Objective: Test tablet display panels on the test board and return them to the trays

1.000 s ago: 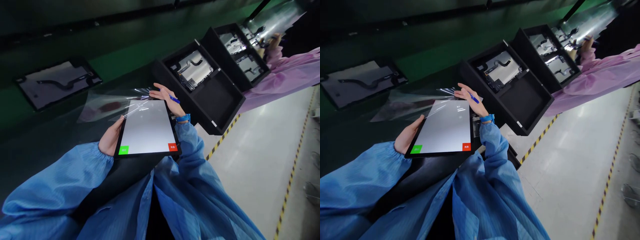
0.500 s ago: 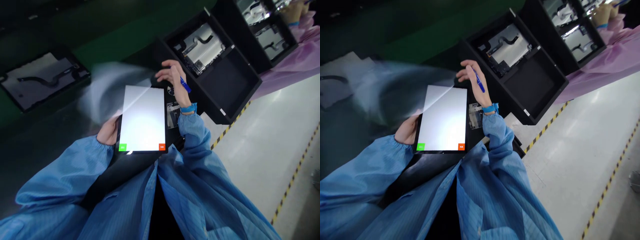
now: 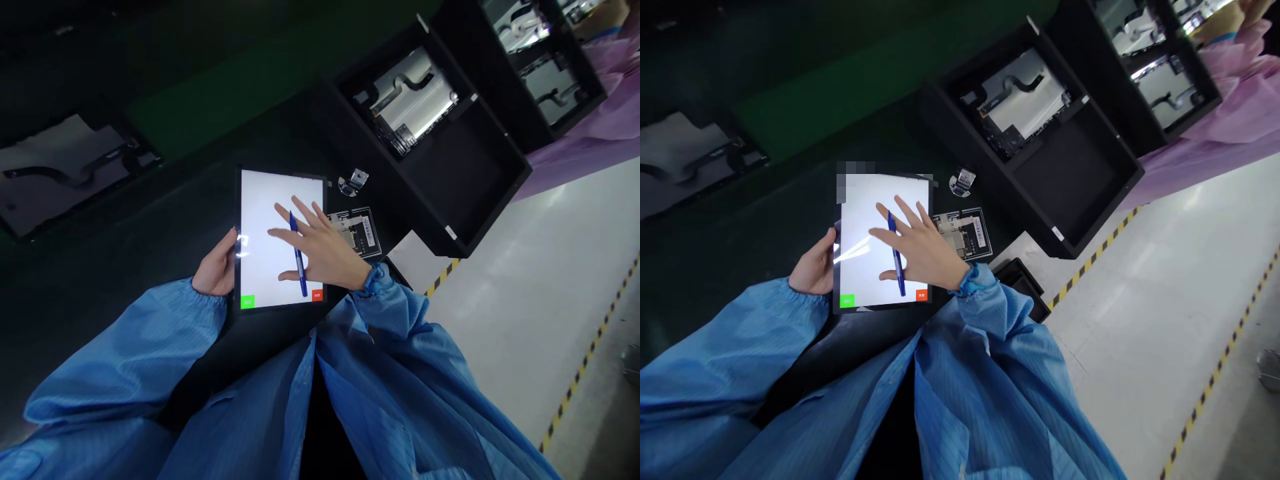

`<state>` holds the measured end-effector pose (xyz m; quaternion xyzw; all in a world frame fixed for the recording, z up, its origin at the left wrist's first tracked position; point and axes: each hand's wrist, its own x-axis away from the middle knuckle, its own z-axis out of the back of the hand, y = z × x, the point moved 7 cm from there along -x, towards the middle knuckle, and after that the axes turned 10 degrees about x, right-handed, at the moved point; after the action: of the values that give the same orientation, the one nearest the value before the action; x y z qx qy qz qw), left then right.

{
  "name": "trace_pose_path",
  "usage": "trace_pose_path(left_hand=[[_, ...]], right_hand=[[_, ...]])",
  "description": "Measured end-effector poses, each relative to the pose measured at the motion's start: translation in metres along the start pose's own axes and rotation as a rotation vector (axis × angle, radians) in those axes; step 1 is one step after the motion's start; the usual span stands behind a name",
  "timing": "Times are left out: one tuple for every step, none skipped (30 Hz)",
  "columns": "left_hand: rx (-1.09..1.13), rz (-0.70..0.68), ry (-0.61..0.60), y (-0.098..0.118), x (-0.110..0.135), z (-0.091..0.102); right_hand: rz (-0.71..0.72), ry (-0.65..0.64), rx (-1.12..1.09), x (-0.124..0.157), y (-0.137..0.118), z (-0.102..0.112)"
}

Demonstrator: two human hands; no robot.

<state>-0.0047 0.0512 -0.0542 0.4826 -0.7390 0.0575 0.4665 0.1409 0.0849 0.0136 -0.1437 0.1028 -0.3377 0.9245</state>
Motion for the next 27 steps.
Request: trace_pose_path(left_hand=[[0.004,-0.014,0.006,0.001,0.0,0.0],[0.009,-0.03,0.009,0.002,0.0,0.0],[0.016,-0.048,0.009,0.003,0.0,0.0],[0.023,-0.063,0.005,0.004,0.001,0.0],[0.027,-0.068,0.005,0.005,0.0,0.0],[0.027,-0.066,0.013,0.005,0.0,0.001],[0.027,-0.057,0.028,0.004,0.0,0.002],[0.031,-0.043,0.043,0.004,0.0,0.003],[0.038,-0.035,0.063,0.004,0.0,0.004],[0.047,-0.03,0.083,0.004,0.0,0.005],[0.057,-0.03,0.099,0.004,0.0,0.005],[0.066,-0.029,0.108,0.005,0.001,0.004],[0.071,-0.029,0.123,0.005,0.001,0.004],[0.076,-0.016,0.138,0.005,0.002,0.004],[0.083,0.012,0.151,0.004,0.003,0.004],[0.091,0.045,0.161,0.003,0.004,0.004],[0.098,0.073,0.171,0.002,0.005,0.004],[0.102,0.089,0.183,0.001,0.006,0.004],[0.102,0.096,0.194,0.001,0.007,0.005],[0.097,0.096,0.203,0.001,0.008,0.005],[0.091,0.086,0.215,0.001,0.008,0.005],[0.086,0.081,0.223,0.001,0.008,0.006],[0.084,0.082,0.227,0.001,0.009,0.005],[0.083,0.083,0.233,0.001,0.009,0.005],[0.085,0.083,0.239,0.001,0.009,0.005],[0.088,0.084,0.247,0.001,0.01,0.005],[0.092,0.086,0.256,0.001,0.01,0.005]], right_hand=[[0.004,0.021,0.044,0.004,-0.003,-0.006],[0.011,0.059,0.085,0.008,-0.005,-0.01],[0.021,0.112,0.121,0.013,-0.008,-0.01],[0.033,0.175,0.146,0.017,-0.01,-0.007],[0.045,0.244,0.155,0.022,-0.012,-0.002],[0.047,0.315,0.145,0.026,-0.012,0.006],[0.029,0.38,0.118,0.03,-0.009,0.015],[-0.011,0.437,0.076,0.035,-0.003,0.025],[-0.078,0.485,0.031,0.04,0.007,0.034],[-0.165,0.52,-0.006,0.047,0.02,0.041],[-0.26,0.542,-0.022,0.054,0.034,0.046],[-0.354,0.553,-0.018,0.063,0.049,0.048],[-0.439,0.557,0.005,0.072,0.063,0.048],[-0.507,0.555,0.037,0.08,0.077,0.045],[-0.554,0.547,0.067,0.088,0.089,0.041],[-0.578,0.537,0.085,0.094,0.099,0.036],[-0.587,0.524,0.091,0.098,0.107,0.03],[-0.586,0.51,0.089,0.1,0.113,0.025],[-0.581,0.493,0.087,0.101,0.118,0.02],[-0.579,0.472,0.087,0.1,0.121,0.016],[-0.582,0.449,0.09,0.099,0.123,0.012],[-0.587,0.424,0.098,0.097,0.125,0.01],[-0.593,0.398,0.109,0.094,0.126,0.009],[-0.598,0.377,0.126,0.092,0.126,0.008],[-0.601,0.359,0.149,0.09,0.126,0.008],[-0.603,0.344,0.179,0.089,0.125,0.009],[-0.602,0.327,0.214,0.089,0.125,0.009]])
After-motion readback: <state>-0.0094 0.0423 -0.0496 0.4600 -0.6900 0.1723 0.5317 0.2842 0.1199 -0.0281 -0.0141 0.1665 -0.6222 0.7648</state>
